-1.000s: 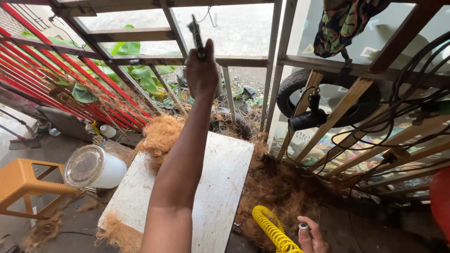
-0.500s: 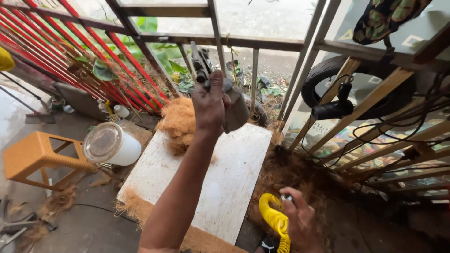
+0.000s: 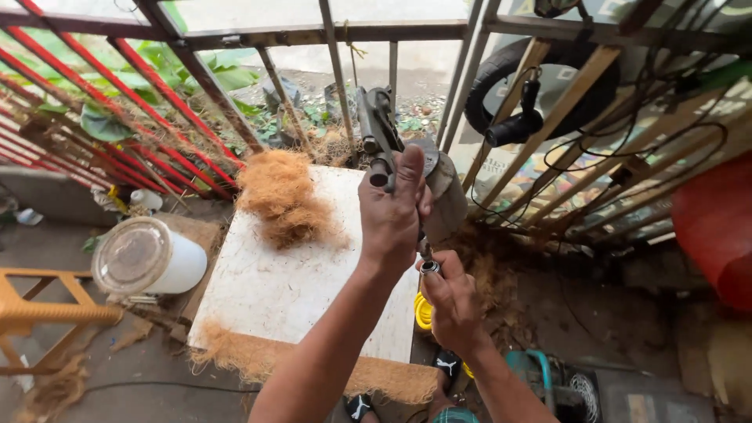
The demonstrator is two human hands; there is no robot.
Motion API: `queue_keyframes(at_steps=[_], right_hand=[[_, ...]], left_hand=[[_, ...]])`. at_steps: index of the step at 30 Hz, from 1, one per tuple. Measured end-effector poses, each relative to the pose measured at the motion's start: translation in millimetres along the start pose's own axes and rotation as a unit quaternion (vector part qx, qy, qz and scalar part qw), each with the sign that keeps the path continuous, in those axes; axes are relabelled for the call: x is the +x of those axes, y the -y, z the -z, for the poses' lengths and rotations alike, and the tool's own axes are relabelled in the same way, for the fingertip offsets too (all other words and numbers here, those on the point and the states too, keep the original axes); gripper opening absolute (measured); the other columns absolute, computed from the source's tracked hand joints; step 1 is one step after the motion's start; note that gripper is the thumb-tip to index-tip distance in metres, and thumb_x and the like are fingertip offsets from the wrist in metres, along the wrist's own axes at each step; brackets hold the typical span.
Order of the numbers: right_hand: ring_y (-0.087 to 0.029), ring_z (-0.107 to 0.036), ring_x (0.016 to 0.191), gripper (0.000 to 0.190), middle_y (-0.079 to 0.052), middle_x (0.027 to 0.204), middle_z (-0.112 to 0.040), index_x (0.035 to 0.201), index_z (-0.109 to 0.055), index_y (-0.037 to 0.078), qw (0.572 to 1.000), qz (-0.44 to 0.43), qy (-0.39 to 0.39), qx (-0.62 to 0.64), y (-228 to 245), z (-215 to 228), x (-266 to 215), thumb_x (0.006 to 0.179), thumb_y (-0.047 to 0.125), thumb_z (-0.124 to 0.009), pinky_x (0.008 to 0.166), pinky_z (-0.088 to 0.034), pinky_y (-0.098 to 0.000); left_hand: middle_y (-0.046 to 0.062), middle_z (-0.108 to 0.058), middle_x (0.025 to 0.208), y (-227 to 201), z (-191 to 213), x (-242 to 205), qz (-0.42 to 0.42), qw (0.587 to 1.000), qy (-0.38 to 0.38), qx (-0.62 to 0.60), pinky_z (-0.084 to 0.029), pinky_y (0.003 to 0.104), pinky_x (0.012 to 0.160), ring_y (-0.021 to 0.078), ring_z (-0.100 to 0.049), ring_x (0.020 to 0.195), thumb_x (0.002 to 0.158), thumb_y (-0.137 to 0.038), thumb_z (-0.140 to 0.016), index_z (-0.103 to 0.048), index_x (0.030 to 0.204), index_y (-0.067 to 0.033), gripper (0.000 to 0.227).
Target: The person removes coconut husk fiber from a coconut shell, places the fiber on a white board, and uses a pneumatic tool to trim the fiber edge. The person handles the coconut shell, fiber, and tool throughout the clip.
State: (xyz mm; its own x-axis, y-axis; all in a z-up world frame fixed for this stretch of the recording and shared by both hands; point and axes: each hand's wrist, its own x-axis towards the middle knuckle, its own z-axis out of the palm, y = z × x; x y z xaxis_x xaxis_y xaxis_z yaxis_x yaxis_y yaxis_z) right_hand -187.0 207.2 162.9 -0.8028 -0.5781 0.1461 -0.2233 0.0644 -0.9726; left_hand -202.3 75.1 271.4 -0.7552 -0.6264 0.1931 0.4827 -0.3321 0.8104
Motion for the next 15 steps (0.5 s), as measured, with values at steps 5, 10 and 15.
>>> queue_keyframes(at_steps=[5, 10, 15], right_hand=[[-0.01, -0.048, 0.043, 0.043, 0.002, 0.058, -0.052, 0.101, -0.054, 0.009, 0.999, -0.009, -0.044, -0.021, 18, -18, -21, 0.095, 0.05, -0.043, 0.041, -0.039, -0.0263], [-0.009, -0.046, 0.044, 0.042, 0.002, 0.059, -0.049, 0.103, -0.051, 0.009, 0.999, 0.006, -0.042, 0.019, 21, -22, -35, 0.095, 0.05, -0.046, 0.041, -0.036, -0.0256], [-0.009, -0.031, 0.047, 0.027, 0.003, 0.064, -0.039, 0.089, -0.051, 0.01, 0.988, 0.124, -0.08, -0.053, 22, -5, -43, 0.101, 0.033, -0.042, 0.043, -0.024, -0.0297]], left_hand=[[-0.006, -0.037, 0.057, -16, 4, -21, 0.003, 0.998, 0.049, 0.038, -0.03, 0.022, 0.039, 0.0054, -0.04, 0.044, 0.094, -0.042, -0.057, -0.041, 0.068, -0.0181, 0.039], [-0.006, -0.042, 0.054, -19, 7, -39, 0.023, 0.996, 0.06, 0.066, -0.034, 0.022, 0.038, 0.0059, -0.043, 0.042, 0.091, -0.051, -0.056, -0.045, 0.071, -0.0188, 0.039], [-0.008, -0.048, 0.058, -16, -9, -56, -0.004, 0.994, 0.104, 0.027, -0.034, 0.022, 0.039, 0.0063, -0.042, 0.044, 0.091, -0.057, -0.056, -0.048, 0.071, -0.02, 0.042]])
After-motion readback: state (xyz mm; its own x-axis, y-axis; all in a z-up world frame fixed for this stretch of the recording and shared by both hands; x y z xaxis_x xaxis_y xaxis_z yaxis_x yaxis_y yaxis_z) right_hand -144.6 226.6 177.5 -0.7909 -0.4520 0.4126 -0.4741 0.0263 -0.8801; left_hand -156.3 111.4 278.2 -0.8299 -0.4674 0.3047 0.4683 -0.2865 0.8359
